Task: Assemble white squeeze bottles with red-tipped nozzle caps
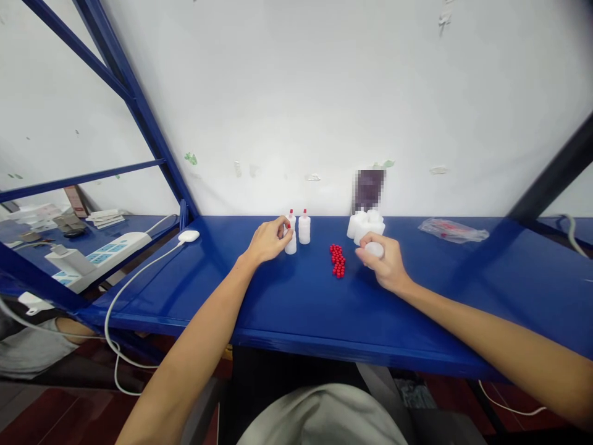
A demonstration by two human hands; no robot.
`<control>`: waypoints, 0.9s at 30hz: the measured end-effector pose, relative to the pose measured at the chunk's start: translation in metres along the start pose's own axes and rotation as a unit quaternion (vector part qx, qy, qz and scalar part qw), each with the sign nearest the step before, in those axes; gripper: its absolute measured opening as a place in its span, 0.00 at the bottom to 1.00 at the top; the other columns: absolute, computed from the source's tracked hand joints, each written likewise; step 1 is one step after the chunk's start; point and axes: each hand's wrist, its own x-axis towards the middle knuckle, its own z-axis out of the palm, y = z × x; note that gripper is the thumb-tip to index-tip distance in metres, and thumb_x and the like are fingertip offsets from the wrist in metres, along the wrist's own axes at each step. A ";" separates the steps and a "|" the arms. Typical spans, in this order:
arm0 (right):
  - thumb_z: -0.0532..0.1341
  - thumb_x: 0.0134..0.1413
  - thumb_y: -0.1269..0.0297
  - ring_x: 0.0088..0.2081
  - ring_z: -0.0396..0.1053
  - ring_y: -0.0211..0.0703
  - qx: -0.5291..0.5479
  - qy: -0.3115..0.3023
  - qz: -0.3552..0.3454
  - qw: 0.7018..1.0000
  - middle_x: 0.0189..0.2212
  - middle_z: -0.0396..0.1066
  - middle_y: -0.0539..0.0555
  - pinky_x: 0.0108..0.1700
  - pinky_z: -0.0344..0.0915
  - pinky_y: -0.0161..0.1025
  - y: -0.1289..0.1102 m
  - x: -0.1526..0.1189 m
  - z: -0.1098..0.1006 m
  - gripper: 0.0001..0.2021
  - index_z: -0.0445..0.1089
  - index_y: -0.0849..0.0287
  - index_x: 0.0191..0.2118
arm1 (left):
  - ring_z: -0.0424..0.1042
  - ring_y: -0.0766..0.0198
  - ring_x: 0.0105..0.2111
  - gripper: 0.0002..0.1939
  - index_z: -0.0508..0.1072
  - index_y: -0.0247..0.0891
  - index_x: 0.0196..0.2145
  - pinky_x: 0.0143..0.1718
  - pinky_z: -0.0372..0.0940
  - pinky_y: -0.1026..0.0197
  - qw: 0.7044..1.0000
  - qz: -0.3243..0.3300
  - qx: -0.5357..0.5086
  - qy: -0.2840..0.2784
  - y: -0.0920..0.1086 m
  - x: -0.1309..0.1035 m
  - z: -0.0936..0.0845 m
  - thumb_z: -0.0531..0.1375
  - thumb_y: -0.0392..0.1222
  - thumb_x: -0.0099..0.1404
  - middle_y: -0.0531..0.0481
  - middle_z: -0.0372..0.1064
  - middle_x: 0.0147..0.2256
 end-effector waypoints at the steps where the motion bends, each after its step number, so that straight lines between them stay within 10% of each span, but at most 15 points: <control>1: 0.61 0.53 0.49 0.21 0.58 0.38 0.032 -0.020 0.001 0.999 0.19 0.61 0.48 0.26 0.55 0.38 0.002 0.000 -0.001 0.16 0.63 0.57 0.26 | 0.64 0.65 0.24 0.08 0.69 0.41 0.39 0.29 0.55 0.62 1.000 -0.007 0.003 -0.001 0.000 0.000 0.000 0.56 0.46 0.66 0.57 0.64 0.23; 10: 0.57 0.54 0.58 0.26 0.64 0.40 -0.006 -0.099 0.080 0.992 0.22 0.68 0.49 0.32 0.58 0.37 -0.009 0.007 0.004 0.08 0.65 0.57 0.31 | 0.61 0.68 0.21 0.08 0.69 0.38 0.40 0.28 0.55 0.64 0.988 0.038 -0.013 0.146 0.022 -0.006 0.003 0.53 0.43 0.68 0.58 0.59 0.21; 18: 0.57 0.54 0.56 0.23 0.62 0.40 -0.010 -0.085 0.099 0.991 0.19 0.65 0.48 0.30 0.57 0.38 0.001 0.007 0.002 0.11 0.67 0.58 0.28 | 0.66 0.67 0.27 0.05 0.72 0.39 0.37 0.32 0.58 0.64 0.961 0.226 0.005 -0.160 0.073 -0.017 0.031 0.57 0.38 0.63 0.54 0.68 0.29; 27: 0.57 0.56 0.58 0.25 0.63 0.40 0.009 -0.112 0.083 0.990 0.21 0.65 0.47 0.32 0.59 0.38 -0.005 0.006 0.003 0.09 0.65 0.58 0.33 | 0.66 0.66 0.27 0.04 0.71 0.39 0.37 0.29 0.56 0.64 0.958 0.219 0.010 -0.185 0.078 -0.019 0.034 0.58 0.40 0.65 0.53 0.69 0.29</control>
